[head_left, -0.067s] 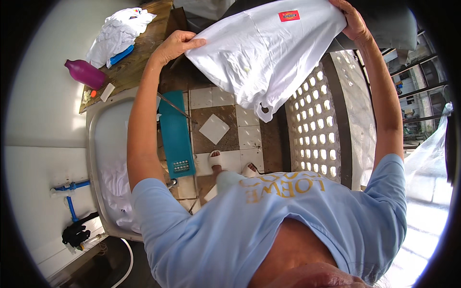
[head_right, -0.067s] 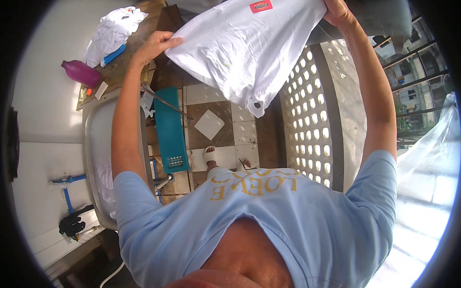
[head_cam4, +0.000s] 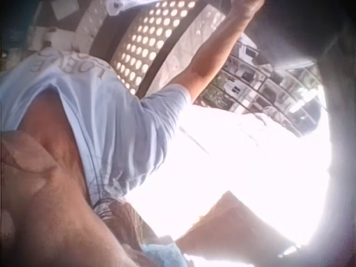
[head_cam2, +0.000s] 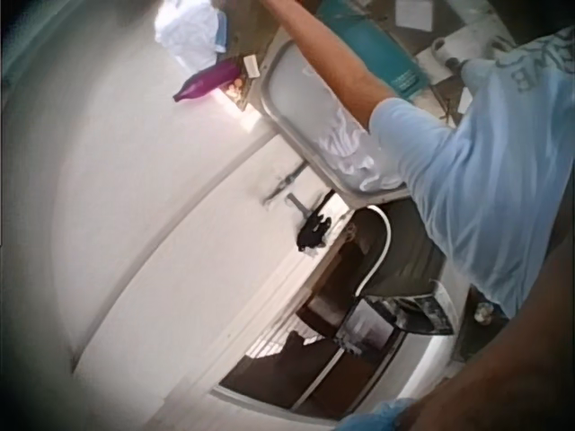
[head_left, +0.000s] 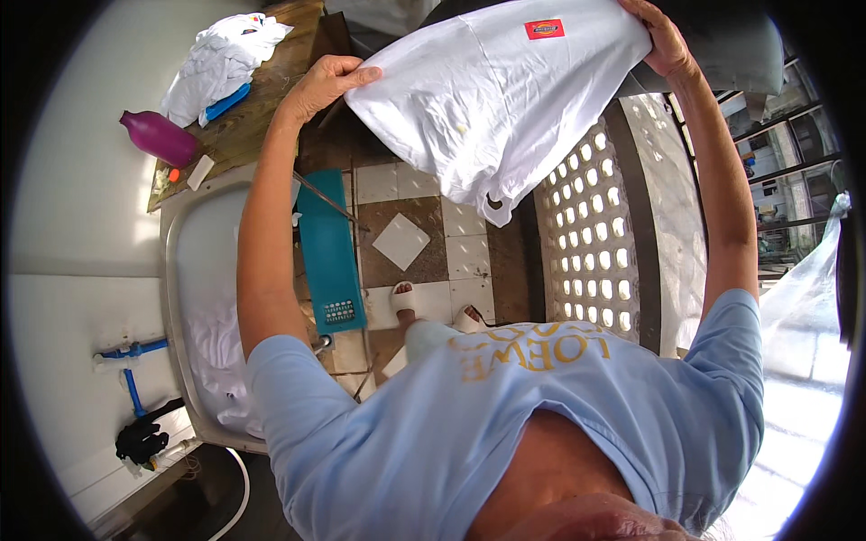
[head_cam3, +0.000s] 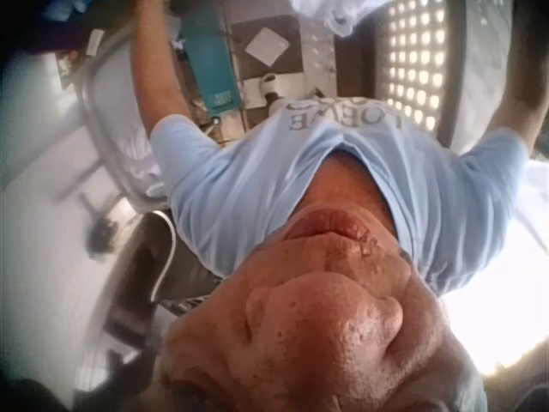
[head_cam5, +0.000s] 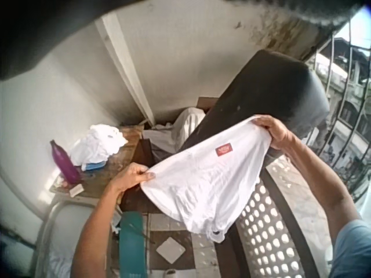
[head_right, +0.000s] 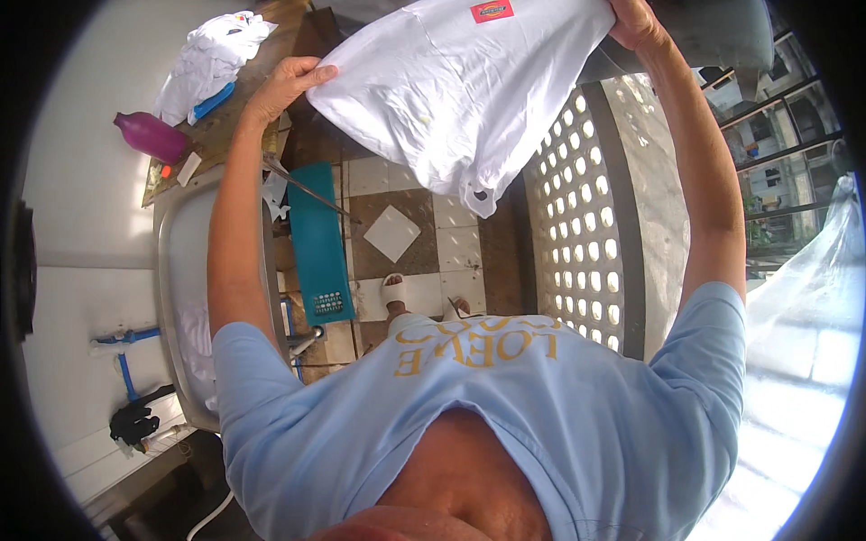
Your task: The person washes white garments by hand in a basin of soapy water, scrubbing them with a bar of soap, and سپس puts them into a washing machine.
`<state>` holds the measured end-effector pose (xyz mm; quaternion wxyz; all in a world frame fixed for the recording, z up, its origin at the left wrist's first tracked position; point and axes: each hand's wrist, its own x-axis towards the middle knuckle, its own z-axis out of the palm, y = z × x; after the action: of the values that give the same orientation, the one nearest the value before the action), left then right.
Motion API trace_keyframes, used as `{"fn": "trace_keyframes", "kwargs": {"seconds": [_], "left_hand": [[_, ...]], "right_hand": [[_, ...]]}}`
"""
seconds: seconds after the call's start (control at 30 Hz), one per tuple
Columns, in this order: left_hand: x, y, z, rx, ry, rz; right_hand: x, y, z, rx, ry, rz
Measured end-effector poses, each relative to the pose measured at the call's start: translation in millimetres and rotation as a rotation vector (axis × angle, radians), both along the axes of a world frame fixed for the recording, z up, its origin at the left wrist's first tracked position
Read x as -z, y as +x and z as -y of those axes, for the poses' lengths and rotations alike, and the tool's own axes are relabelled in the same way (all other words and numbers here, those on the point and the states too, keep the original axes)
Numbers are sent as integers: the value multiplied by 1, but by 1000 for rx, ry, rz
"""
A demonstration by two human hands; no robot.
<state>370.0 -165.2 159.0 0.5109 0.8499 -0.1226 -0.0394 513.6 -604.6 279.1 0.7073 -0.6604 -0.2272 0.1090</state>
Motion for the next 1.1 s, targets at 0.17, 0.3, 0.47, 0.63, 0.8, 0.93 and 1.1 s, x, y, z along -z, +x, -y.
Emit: {"fn": "trace_keyframes", "kwargs": {"seconds": [0.17, 0.3, 0.47, 0.63, 0.8, 0.93, 1.1], "left_hand": [[6, 5, -14, -25, -244, 169], [-31, 6, 28, 27, -372, 293], [-74, 16, 82, 205, -199, 345], [-65, 2, 77, 111, 236, 385], [-1, -15, 42, 175, 235, 61], [-6, -27, 50, 147, -91, 32], [-19, -32, 64, 71, -411, 201]], "right_hand": [[8, -1, -1, -19, 33, -18], [-7, -26, -10, 29, -47, -3], [65, -70, -113, -275, -583, 456], [93, -59, -105, -475, -225, -125], [87, -9, -71, -519, -64, -185], [86, 1, -53, -449, -61, -235], [90, -10, -54, -324, -183, -208]]}}
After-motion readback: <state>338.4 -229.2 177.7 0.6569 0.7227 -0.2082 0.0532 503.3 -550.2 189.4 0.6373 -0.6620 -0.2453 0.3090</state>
